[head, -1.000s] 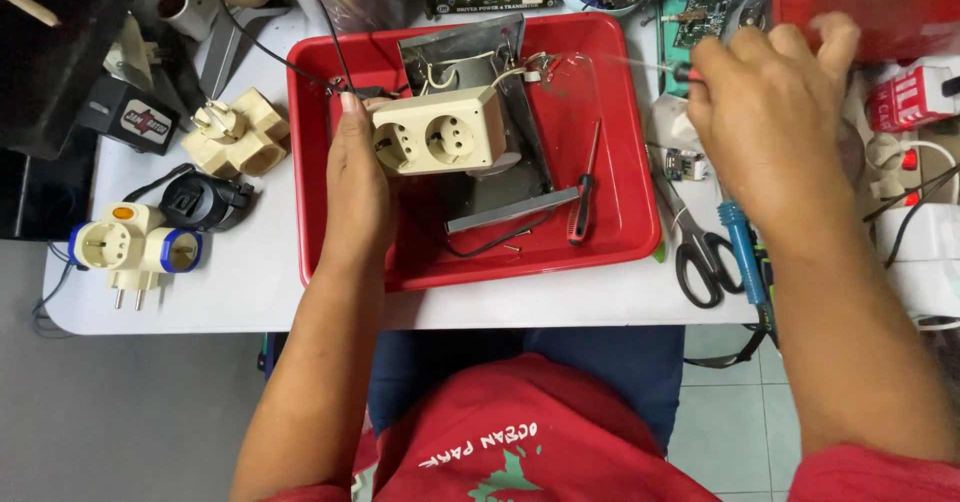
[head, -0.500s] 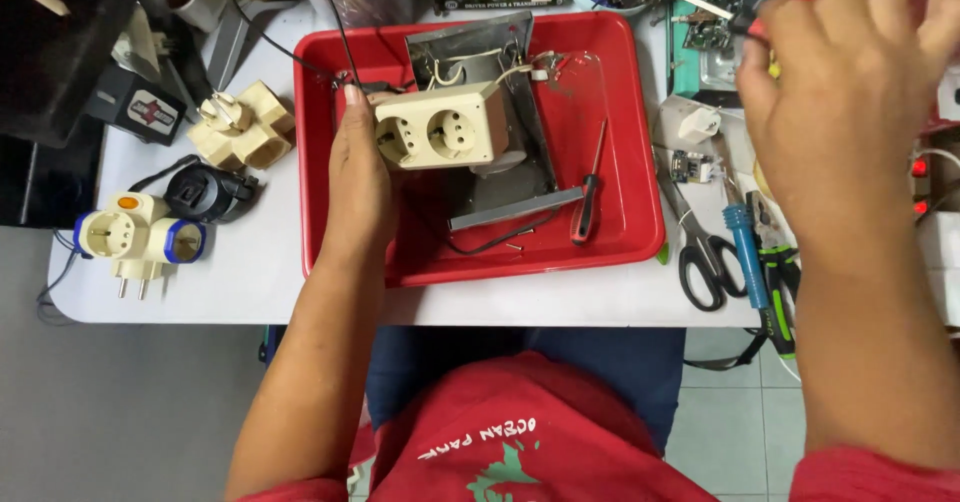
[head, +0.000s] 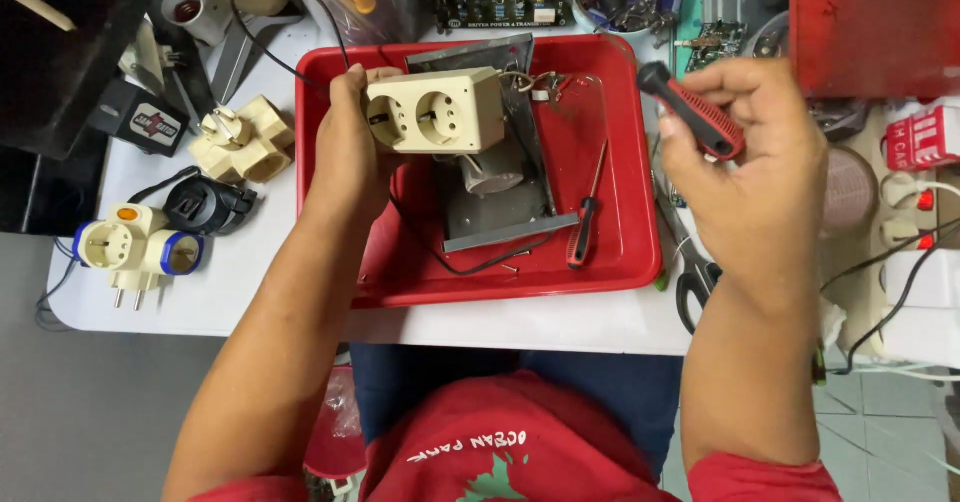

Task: Inspecting, cleaning, and repairing electronic components including circuit boards and a power supply unit using a brush and screwdriver.

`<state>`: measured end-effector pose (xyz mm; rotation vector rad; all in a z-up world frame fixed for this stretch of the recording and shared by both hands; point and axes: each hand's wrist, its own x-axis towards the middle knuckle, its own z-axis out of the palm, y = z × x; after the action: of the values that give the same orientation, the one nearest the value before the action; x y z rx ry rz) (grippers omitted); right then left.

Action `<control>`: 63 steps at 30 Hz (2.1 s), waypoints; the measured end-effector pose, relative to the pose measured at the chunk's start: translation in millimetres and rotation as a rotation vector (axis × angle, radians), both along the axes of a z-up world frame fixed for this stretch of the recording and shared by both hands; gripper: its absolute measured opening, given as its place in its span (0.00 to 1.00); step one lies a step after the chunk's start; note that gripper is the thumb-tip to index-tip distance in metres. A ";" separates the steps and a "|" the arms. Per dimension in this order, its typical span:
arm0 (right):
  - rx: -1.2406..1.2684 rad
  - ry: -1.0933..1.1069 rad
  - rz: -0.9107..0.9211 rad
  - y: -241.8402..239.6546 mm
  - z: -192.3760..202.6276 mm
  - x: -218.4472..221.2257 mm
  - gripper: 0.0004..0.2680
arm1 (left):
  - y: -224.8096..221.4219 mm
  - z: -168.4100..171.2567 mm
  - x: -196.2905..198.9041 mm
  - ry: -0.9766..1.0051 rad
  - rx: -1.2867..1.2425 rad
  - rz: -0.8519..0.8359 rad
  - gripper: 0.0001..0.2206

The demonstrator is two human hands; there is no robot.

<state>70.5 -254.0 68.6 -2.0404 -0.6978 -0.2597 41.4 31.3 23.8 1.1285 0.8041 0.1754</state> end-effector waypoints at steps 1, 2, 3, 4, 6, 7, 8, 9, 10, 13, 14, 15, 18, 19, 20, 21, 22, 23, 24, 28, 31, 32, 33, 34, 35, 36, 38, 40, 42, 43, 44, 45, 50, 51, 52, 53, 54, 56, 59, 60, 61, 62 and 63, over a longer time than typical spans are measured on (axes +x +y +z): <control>0.001 0.000 0.003 0.3 -1.1 1.6 0.08 | 1.3 -2.8 0.7 0.000 0.001 0.003 0.20; -0.058 -0.037 0.025 0.9 -2.3 3.3 0.10 | 2.9 -5.7 1.5 -0.011 -0.009 0.012 0.19; -0.118 -0.072 0.047 1.3 -4.0 4.4 0.12 | 4.3 -9.3 1.5 -0.019 -0.021 0.021 0.19; -0.117 -0.071 0.050 -0.1 -9.6 7.3 0.12 | 5.2 -11.4 2.0 -0.018 -0.020 0.024 0.19; -0.224 -0.133 -0.010 -4.2 -20.9 12.2 0.09 | 5.7 -16.5 3.7 -0.029 -0.002 0.030 0.19; -0.224 -0.131 -0.008 -5.5 -22.9 14.2 0.09 | 6.2 -17.6 3.5 -0.027 -0.002 0.033 0.19; -0.217 -0.172 0.040 -6.7 -24.7 16.2 0.08 | 6.7 -18.5 3.2 -0.041 0.014 0.044 0.18; -0.211 -0.212 0.089 -7.9 -26.9 17.7 0.08 | 7.3 -19.6 2.4 -0.052 0.030 0.055 0.18; -0.210 -0.208 0.091 -9.6 -27.1 17.2 0.08 | 7.1 -21.1 -0.4 -0.047 0.031 0.057 0.18; -0.232 -0.201 0.138 -14.9 -28.3 15.8 0.07 | 5.8 -19.8 -6.5 -0.128 0.055 0.067 0.19; -0.226 -0.196 0.127 -16.5 -29.8 14.9 0.07 | 5.2 -16.4 -7.8 -0.136 0.127 0.018 0.20; -0.220 -0.188 0.114 -18.6 -31.1 13.1 0.07 | 4.3 -13.0 -9.2 -0.141 0.198 -0.034 0.22; -0.241 -0.222 0.122 -18.1 -33.3 15.0 0.07 | 6.1 -22.7 -5.9 -0.182 0.145 0.017 0.21; -0.240 -0.221 0.120 -16.6 -33.2 15.6 0.07 | 5.4 -21.2 -5.8 -0.181 0.146 0.014 0.21; -0.235 -0.220 0.132 -15.0 -33.1 15.9 0.07 | 4.7 -19.6 -6.0 -0.143 0.170 0.022 0.22; -0.230 -0.219 0.147 -13.4 -32.9 16.2 0.07 | 4.0 -18.3 -6.7 -0.105 0.194 0.031 0.23; -0.230 -0.217 0.147 -12.9 -33.2 16.1 0.07 | 3.5 -17.8 -6.7 -0.104 0.194 0.031 0.23; -0.226 -0.206 0.148 -12.1 -33.5 16.1 0.07 | 3.2 -17.2 -7.1 -0.100 0.204 0.027 0.23; -0.222 -0.195 0.148 -11.2 -33.6 16.1 0.07 | 3.0 -16.5 -7.4 -0.096 0.215 0.023 0.23; -0.226 -0.214 0.152 -10.2 -36.6 17.7 0.07 | 2.6 -14.6 -6.9 -0.084 0.194 0.027 0.23; -0.225 -0.216 0.160 -9.2 -35.6 17.9 0.07 | 3.0 -14.5 -6.8 -0.120 0.172 0.007 0.22; -0.227 -0.219 0.160 -9.2 -35.6 18.1 0.07 | 2.6 -13.5 -6.8 -0.123 0.175 0.001 0.23; -0.231 -0.219 0.159 -9.5 -35.4 17.7 0.07 | 1.9 -12.8 -7.3 -0.124 0.177 -0.005 0.23; -0.232 -0.217 0.159 -9.5 -35.6 17.5 0.07 | 1.6 -13.7 -7.5 -0.122 0.176 -0.005 0.23; -0.229 -0.216 0.163 -9.3 -35.5 17.8 0.07 | 1.6 -14.2 -7.0 -0.129 0.173 -0.001 0.23; -0.226 -0.214 0.168 -9.1 -35.4 18.1 0.07 | 1.5 -14.7 -6.5 -0.135 0.170 0.003 0.23; -0.228 -0.210 0.163 -9.1 -35.6 18.0 0.08 | 1.2 -12.5 -6.5 -0.121 0.165 -0.002 0.23; -0.231 -0.205 0.158 -9.1 -36.2 18.2 0.08 | 1.2 -11.6 -6.9 -0.107 0.159 -0.006 0.23; -0.230 -0.215 0.170 -9.5 -37.1 19.0 0.07 | 1.1 -11.8 -6.6 -0.093 0.167 0.005 0.22; -0.230 -0.216 0.169 -9.3 -36.7 19.0 0.07 | 1.0 -11.5 -6.5 -0.093 0.167 0.004 0.22; -0.226 -0.212 0.169 -9.0 -36.4 18.9 0.07 | 1.1 -11.3 -6.6 -0.094 0.182 -0.004 0.23; -0.222 -0.207 0.171 -8.6 -36.1 18.9 0.07 | 1.1 -11.1 -7.0 -0.094 0.197 -0.011 0.23; -0.222 -0.218 0.177 -9.2 -36.8 19.5 0.07 | 1.7 -13.0 -6.4 -0.111 0.144 -0.004 0.22; -0.223 -0.218 0.174 -9.6 -37.3 19.6 0.08 | 2.3 -14.6 -5.9 -0.114 0.133 0.004 0.23; -0.223 -0.218 0.174 -9.7 -37.2 19.5 0.08 | 2.0 -14.5 -5.9 -0.114 0.133 0.004 0.23; -0.225 -0.216 0.171 -9.8 -37.2 19.5 0.07 | 1.8 -14.3 -5.7 -0.102 0.130 0.012 0.23; -0.227 -0.214 0.169 -9.9 -37.1 19.5 0.07 | 1.6 -14.0 -5.5 -0.091 0.126 0.020 0.22; -0.224 -0.212 0.168 -9.7 -36.8 19.1 0.07 | 1.9 -15.1 -5.9 -0.107 0.134 0.006 0.22; -0.223 -0.214 0.169 -10.0 -37.4 19.1 0.08 | 1.4 -13.5 -6.2 -0.116 0.143 -0.004 0.22; -0.225 -0.219 0.169 -10.2 -37.8 19.1 0.08 | 1.0 -12.5 -6.4 -0.110 0.142 0.000 0.22; -0.224 -0.219 0.170 -10.1 -37.7 19.1 0.08 | 0.5 -11.2 -6.2 -0.110 0.142 0.001 0.22; -0.224 -0.221 0.172 -10.0 -37.7 19.2 0.08 | 0.0 -9.8 -6.1 -0.088 0.137 0.009 0.22; -0.224 -0.223 0.174 -9.9 -37.7 19.0 0.07 | -0.6 -8.5 -6.0 -0.065 0.131 0.016 0.23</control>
<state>89.5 -263.9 30.9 -2.1650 -1.0785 -0.3228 35.4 30.7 15.3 1.2337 0.7522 0.2802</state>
